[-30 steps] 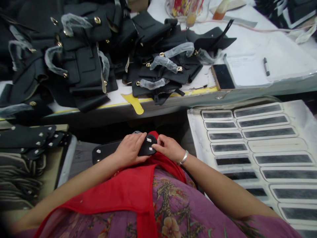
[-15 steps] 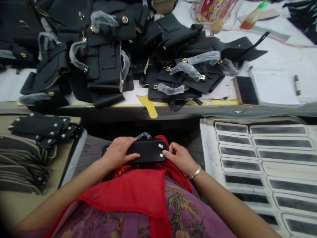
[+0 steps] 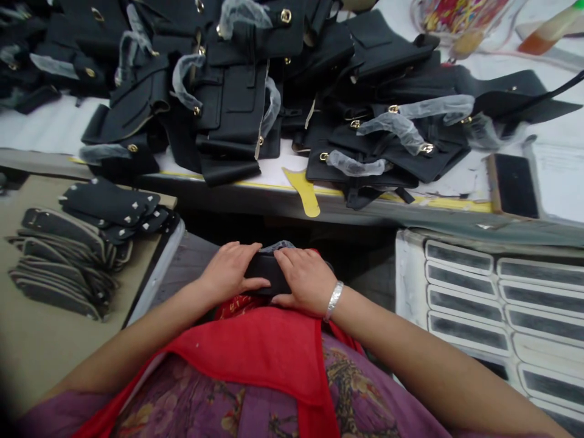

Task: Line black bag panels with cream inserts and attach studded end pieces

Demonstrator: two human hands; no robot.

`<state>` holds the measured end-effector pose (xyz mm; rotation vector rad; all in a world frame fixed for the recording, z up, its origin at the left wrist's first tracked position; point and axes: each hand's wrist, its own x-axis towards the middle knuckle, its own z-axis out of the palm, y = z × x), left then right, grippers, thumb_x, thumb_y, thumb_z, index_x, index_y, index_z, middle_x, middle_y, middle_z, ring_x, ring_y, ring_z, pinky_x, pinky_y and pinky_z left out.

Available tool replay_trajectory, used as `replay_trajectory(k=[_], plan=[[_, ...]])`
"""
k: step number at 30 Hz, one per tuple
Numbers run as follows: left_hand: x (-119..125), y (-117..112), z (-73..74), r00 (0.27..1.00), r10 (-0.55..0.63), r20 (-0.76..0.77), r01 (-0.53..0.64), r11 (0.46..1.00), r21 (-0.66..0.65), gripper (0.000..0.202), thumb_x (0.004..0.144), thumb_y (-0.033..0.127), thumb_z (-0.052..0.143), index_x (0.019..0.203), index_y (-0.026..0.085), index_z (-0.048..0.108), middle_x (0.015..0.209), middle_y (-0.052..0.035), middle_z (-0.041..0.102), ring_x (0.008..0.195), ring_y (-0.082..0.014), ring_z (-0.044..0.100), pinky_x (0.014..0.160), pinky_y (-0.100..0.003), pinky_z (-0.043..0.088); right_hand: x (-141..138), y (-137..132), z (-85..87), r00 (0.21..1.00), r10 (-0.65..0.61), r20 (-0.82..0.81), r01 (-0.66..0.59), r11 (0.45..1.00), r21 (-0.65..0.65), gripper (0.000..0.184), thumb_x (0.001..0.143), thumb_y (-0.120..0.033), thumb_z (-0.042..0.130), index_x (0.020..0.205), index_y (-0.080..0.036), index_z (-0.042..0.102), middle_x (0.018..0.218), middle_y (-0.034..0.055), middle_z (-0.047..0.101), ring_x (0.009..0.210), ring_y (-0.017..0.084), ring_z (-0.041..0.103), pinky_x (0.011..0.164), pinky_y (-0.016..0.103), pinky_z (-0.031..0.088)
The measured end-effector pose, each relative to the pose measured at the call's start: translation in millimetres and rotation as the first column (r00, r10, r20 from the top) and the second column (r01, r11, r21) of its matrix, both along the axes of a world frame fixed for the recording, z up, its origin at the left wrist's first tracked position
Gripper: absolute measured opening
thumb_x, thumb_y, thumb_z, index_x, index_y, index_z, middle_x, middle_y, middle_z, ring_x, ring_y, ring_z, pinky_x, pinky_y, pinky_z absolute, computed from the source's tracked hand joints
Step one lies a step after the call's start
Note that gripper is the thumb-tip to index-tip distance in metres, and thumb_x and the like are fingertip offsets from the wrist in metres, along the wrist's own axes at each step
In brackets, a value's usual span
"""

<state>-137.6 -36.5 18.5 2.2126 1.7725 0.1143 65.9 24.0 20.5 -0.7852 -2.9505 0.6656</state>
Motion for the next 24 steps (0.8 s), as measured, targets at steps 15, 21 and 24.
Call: replay_trajectory(k=[15, 21, 24], plan=[[-47, -24, -21.2, 0.756, 0.468, 0.459, -0.375, 0.883, -0.283, 0.051, 0.066, 0.045, 0.07, 0.108, 0.019, 0.058, 0.101, -0.0035, 0.064, 0.09, -0.0191, 0.059, 0.079, -0.031, 0.047, -43, -18, 0.9, 0.995, -0.025, 0.096, 0.014, 0.994, 0.112, 0.085, 0.067, -0.066, 0.059, 0.129, -0.01, 0.042, 0.125, 0.019, 0.05, 0.11, 0.032, 0.046, 0.093, 0.042, 0.03], [-73, -43, -31.3, 0.35, 0.61, 0.711, -0.293, 0.792, -0.535, 0.052, 0.072, 0.037, 0.065, 0.117, 0.014, 0.054, 0.109, -0.0088, 0.064, 0.097, -0.0202, 0.061, 0.083, -0.033, 0.048, -71, -26, -6.9, 0.993, -0.04, 0.11, 0.021, 0.986, 0.165, 0.085, 0.072, -0.072, 0.047, 0.128, -0.009, 0.042, 0.12, 0.0194, 0.053, 0.104, 0.033, 0.048, 0.086, 0.042, 0.032], [-80, -52, -33.3, 0.236, 0.616, 0.751, -0.273, 0.784, -0.557, 0.047, 0.073, 0.034, 0.064, 0.114, 0.012, 0.056, 0.111, -0.0105, 0.064, 0.099, -0.021, 0.061, 0.087, -0.035, 0.048, -71, -27, -6.5, 0.991, -0.039, 0.125, 0.017, 0.985, 0.173, 0.082, 0.072, -0.072, 0.045, 0.124, -0.01, 0.044, 0.115, 0.0179, 0.055, 0.1, 0.031, 0.049, 0.082, 0.04, 0.033]])
